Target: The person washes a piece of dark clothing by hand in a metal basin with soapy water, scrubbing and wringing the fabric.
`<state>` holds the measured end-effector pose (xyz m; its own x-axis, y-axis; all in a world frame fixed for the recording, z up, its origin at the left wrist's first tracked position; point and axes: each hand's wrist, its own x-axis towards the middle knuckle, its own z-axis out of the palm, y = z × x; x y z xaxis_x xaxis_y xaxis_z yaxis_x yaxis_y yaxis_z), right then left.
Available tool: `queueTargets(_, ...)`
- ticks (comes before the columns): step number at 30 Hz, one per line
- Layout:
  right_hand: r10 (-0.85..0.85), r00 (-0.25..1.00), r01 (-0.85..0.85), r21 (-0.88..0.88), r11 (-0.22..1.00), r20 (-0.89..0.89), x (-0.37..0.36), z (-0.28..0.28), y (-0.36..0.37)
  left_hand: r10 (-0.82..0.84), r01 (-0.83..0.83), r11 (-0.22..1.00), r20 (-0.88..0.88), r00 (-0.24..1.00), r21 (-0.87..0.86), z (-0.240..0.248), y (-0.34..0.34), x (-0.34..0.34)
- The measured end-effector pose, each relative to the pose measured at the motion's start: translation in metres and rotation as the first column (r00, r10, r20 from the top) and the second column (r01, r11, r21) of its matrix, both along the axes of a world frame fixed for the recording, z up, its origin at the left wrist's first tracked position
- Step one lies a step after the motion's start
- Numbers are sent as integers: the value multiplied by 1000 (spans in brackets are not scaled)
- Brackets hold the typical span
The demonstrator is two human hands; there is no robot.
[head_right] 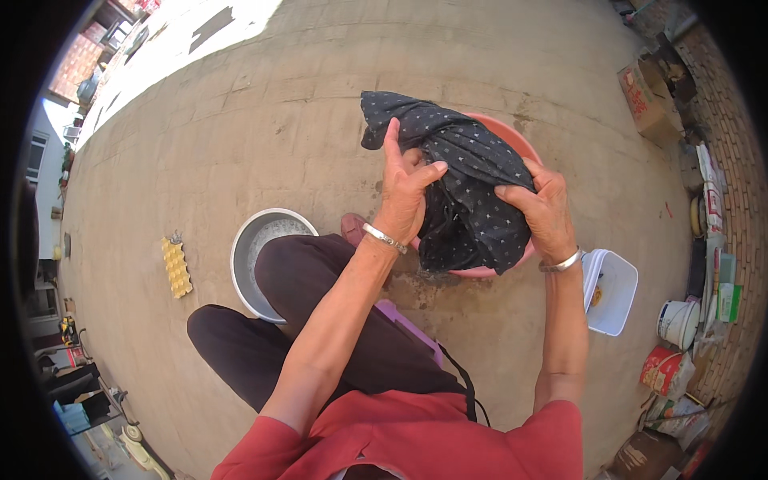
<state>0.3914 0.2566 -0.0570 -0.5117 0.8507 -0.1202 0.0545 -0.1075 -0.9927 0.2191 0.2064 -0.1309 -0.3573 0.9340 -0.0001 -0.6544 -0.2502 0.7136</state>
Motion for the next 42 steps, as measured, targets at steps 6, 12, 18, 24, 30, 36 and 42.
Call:
queueTargets(6, -64, 937, -127, 505, 854, 343, -15, 11, 68, -62, 39, 996, -309, 949, -80, 23, 19, 13)
queueTargets(12, 108, 993, -73, 510, 857, -40, -70, 95, 53, 72, -61, 997, -227, 971, 56, 79, 2, -65)
queueTargets(18, 275, 949, -118, 633, 765, -156, -132, 135, 53, 189, -120, 973, -379, 906, 199, 155, -52, -149)
queueTargets(24, 488, 871, -313, 705, 637, -54, -229, 138, -79, 403, -418, 905, -464, 788, 76, 140, -141, -214)
queueTargets(30, 526, 807, -562, 625, 541, 270, -310, 40, -115, 544, -586, 806, -290, 787, -77, 38, -234, -263)
queueTargets(36, 497, 778, -627, 431, 649, 384, -361, -112, -167, 589, -592, 689, -153, 794, -418, -96, -288, -283)
queueTargets(42, 556, 651, -736, 252, 628, 517, -382, -234, -199, 447, -529, 578, -302, 842, -621, -206, -323, -278)
